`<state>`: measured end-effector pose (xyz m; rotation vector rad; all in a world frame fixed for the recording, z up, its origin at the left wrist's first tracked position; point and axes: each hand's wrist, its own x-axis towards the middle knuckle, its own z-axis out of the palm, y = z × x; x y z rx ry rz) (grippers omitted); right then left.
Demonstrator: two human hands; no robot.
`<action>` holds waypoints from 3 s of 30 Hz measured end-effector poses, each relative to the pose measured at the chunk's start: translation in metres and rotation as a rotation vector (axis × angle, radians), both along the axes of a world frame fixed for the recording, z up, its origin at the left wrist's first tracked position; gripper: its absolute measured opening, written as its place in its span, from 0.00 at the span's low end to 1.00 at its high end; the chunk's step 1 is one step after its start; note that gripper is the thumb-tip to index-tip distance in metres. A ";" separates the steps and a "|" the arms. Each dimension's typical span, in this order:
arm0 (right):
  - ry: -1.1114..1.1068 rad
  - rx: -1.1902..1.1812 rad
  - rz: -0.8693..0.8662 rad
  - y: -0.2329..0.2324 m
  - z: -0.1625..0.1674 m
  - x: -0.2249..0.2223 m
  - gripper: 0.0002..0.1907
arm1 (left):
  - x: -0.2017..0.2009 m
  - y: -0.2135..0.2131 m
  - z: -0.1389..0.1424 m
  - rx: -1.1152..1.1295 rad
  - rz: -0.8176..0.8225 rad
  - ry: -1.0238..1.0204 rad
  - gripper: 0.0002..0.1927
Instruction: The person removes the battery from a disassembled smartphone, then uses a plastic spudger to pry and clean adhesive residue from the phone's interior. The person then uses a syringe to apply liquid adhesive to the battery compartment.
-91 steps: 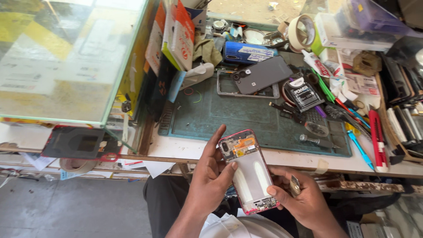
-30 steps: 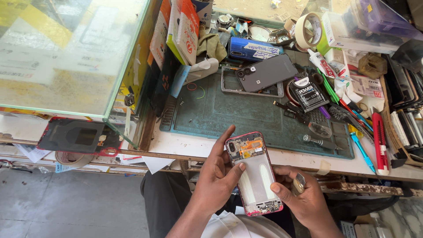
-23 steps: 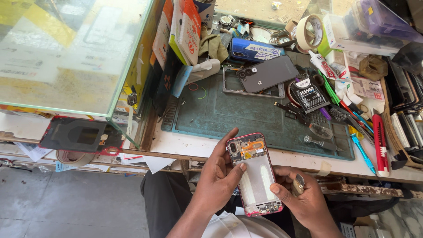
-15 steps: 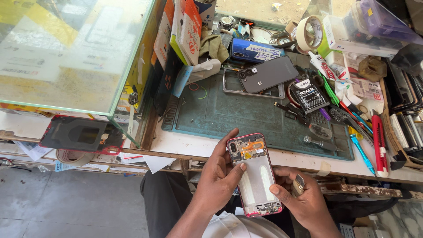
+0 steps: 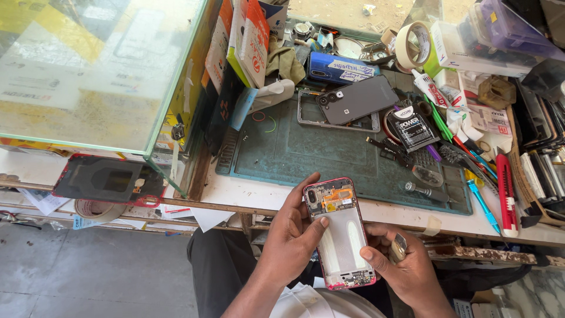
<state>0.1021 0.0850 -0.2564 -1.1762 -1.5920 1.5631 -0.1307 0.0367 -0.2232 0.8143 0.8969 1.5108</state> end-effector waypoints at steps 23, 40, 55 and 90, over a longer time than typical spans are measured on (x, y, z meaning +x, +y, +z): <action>0.035 -0.013 -0.039 -0.002 -0.002 0.000 0.22 | 0.000 0.001 0.004 -0.040 -0.007 0.041 0.38; 0.056 -0.007 -0.041 -0.003 -0.010 0.002 0.21 | 0.001 0.001 0.003 -0.035 -0.004 0.005 0.39; 0.033 -0.018 -0.030 -0.001 -0.012 0.005 0.21 | 0.001 -0.001 0.002 -0.004 0.008 0.023 0.39; -0.114 0.339 -0.121 0.009 0.016 -0.005 0.16 | 0.008 -0.010 0.015 -0.065 0.029 0.105 0.41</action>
